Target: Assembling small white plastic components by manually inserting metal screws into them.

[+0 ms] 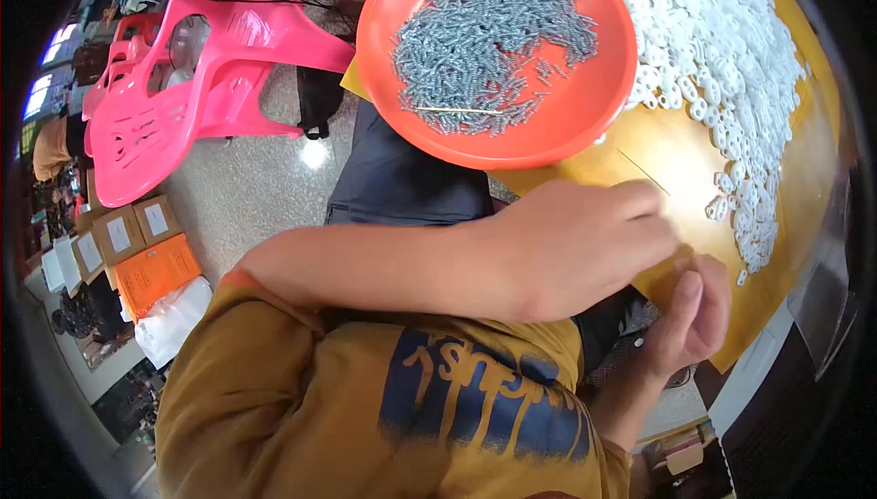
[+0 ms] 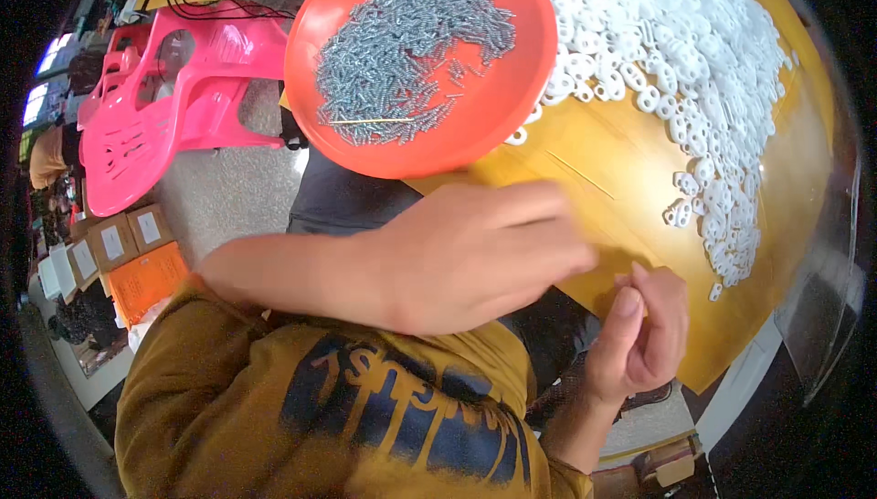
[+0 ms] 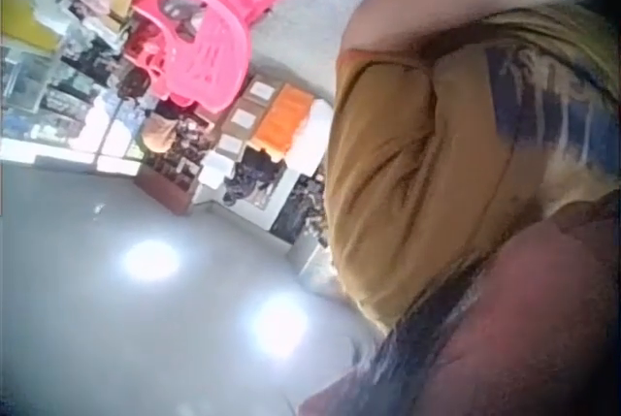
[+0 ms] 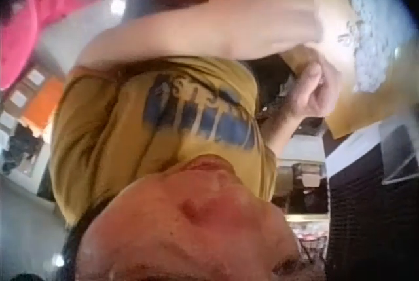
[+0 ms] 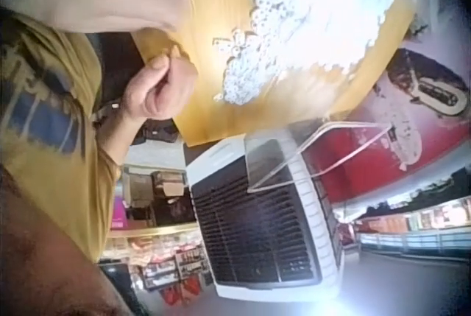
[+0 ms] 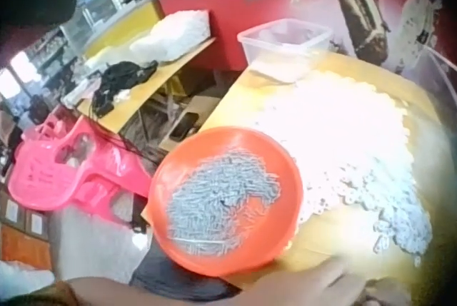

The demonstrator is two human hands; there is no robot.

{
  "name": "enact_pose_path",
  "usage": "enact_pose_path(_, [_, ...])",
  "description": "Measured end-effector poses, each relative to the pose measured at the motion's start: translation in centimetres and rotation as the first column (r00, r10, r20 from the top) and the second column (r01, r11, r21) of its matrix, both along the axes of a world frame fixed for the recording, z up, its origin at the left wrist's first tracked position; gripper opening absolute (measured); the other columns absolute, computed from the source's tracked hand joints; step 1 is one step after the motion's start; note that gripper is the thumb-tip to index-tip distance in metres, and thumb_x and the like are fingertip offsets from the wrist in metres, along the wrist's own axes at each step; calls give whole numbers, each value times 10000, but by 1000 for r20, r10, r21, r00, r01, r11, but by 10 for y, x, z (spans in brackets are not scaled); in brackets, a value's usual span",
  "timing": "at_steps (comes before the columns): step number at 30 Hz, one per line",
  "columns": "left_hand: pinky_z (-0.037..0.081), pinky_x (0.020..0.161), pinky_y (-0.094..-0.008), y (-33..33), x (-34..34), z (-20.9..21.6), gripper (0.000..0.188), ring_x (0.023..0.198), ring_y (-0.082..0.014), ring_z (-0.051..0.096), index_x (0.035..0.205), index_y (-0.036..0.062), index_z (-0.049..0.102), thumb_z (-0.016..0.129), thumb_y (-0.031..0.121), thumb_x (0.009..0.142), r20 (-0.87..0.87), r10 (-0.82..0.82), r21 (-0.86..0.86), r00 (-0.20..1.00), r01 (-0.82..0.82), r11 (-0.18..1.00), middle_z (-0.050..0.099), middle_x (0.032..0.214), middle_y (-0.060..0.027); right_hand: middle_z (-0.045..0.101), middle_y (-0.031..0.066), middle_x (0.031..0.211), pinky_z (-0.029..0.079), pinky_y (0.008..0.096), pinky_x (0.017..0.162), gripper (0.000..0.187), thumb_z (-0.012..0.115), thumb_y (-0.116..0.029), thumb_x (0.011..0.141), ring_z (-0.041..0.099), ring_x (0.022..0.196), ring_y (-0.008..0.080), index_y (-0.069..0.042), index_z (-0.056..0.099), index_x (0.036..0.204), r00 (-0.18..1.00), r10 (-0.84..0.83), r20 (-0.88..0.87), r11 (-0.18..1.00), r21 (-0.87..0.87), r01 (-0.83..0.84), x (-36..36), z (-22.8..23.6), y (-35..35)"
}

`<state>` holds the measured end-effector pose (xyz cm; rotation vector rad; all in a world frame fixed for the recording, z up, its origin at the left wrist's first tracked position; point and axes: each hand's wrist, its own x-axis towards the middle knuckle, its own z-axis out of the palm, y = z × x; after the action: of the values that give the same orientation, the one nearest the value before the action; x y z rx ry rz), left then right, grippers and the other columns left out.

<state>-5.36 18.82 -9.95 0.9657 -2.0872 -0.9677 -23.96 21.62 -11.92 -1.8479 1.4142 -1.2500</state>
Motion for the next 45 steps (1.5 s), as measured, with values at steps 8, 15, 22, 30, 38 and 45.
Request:
enact_pose_path(8, [440,630,-301,54,58,-26,115,719,-223,546,887,24,574,573,44,774,-185,182,427,966,-88,900,533,786,-85,529,118,939,354,366,791,309,611,-120,720,481,876,267,-22,573,1011,743,271,-612,915,-76,-396,74,43,-72])
enact_pose_path(15, [437,654,-302,54,70,-31,124,753,-220,549,900,25,566,562,41,777,-321,224,452,920,-59,890,540,818,-86,477,69,1109,245,394,921,391,530,-378,791,393,1058,275,-102,572,1064,421,274,-864,883,52,-467,103,41,-91])
enact_pose_path(22, [438,652,-297,50,73,-36,123,748,-215,549,898,27,563,559,44,775,-330,218,437,918,-56,898,541,820,-84,477,77,1103,243,396,922,385,524,-389,789,389,1063,277,-89,590,1022,376,274,-885,888,84,-452,106,43,-90])
enact_pose_path(30, [434,635,-286,50,71,-36,129,733,-203,544,898,30,562,564,46,770,-340,215,442,915,-47,896,536,818,-80,498,82,1051,273,400,896,342,521,-364,787,425,1026,278,-101,602,990,367,299,-881,849,70,-523,103,43,-89])
enact_pose_path(38, [427,632,-282,51,72,-39,109,727,-190,540,889,18,557,556,57,787,-332,235,484,913,-49,874,534,809,-80,502,85,1025,284,397,875,339,539,-354,768,435,1002,278,-99,606,982,337,335,-880,823,99,-560,101,45,-87])
enact_pose_path(45, [419,626,-286,50,70,-43,98,704,-186,535,874,13,557,558,61,789,-346,253,487,903,-57,872,536,779,-73,506,88,998,304,391,855,326,572,-330,752,441,982,275,-73,603,951,372,413,-832,795,130,-593,98,43,-91])
